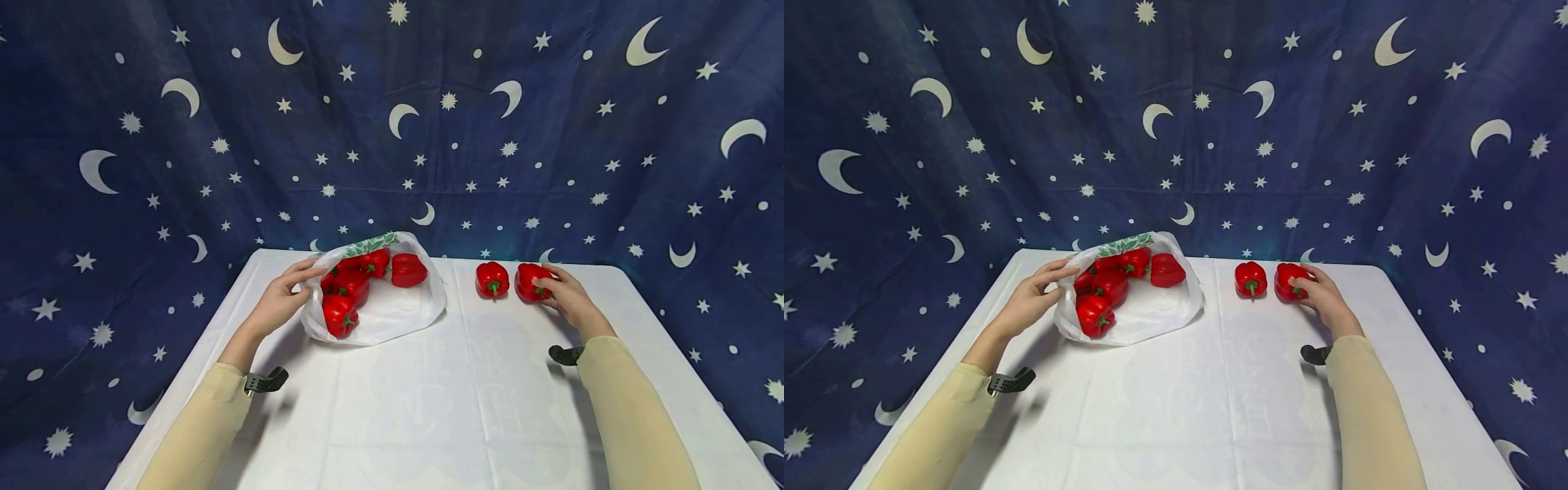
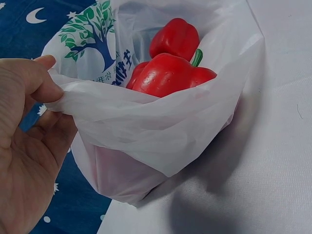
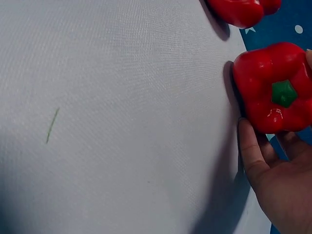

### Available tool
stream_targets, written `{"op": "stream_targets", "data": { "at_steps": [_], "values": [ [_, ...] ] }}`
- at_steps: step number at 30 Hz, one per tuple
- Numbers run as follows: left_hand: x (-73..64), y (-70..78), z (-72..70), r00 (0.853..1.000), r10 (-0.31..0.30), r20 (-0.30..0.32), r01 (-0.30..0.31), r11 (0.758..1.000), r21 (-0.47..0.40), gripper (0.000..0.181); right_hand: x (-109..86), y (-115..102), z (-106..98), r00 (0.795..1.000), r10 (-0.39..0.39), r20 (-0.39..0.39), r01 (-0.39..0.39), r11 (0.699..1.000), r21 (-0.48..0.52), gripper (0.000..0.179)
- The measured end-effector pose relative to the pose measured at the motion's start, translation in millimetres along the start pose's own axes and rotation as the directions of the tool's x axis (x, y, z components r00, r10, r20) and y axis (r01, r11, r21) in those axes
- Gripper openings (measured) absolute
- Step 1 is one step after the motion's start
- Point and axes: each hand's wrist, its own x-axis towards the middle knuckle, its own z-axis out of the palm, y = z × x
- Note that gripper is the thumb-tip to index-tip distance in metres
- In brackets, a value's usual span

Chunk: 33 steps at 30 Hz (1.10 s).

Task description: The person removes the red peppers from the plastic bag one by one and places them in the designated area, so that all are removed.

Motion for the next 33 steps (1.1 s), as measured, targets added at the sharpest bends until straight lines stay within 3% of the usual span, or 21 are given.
{"op": "stream_targets", "data": {
  "at_steps": [5,15,27,33],
  "values": [
    [1.9,-14.1,-0.8,1.000,-0.002,-0.014,0.003,1.000,0.007,0.045,-0.8,-1,2,1.000,-0.004,0.008,0.004,1.000,0.003,0.084],
    [-4.7,15.1,0.2,1.000,-0.004,0.003,0.004,1.000,0.006,0.043,-0.8,-4,2,1.000,0.003,0.015,-0.002,1.000,-0.017,0.084],
    [-4.7,17.4,0.0,1.000,-0.014,0.008,0.014,1.000,0.006,0.043,-3.3,-6,2,1.000,0.025,0.003,-0.025,0.999,-0.028,0.085],
    [-4.1,18.4,-0.8,1.000,-0.017,0.008,0.016,1.000,0.014,0.043,-9.4,-8,-4,0.997,0.032,-0.072,-0.038,0.996,-0.075,0.085]
  ]
}}
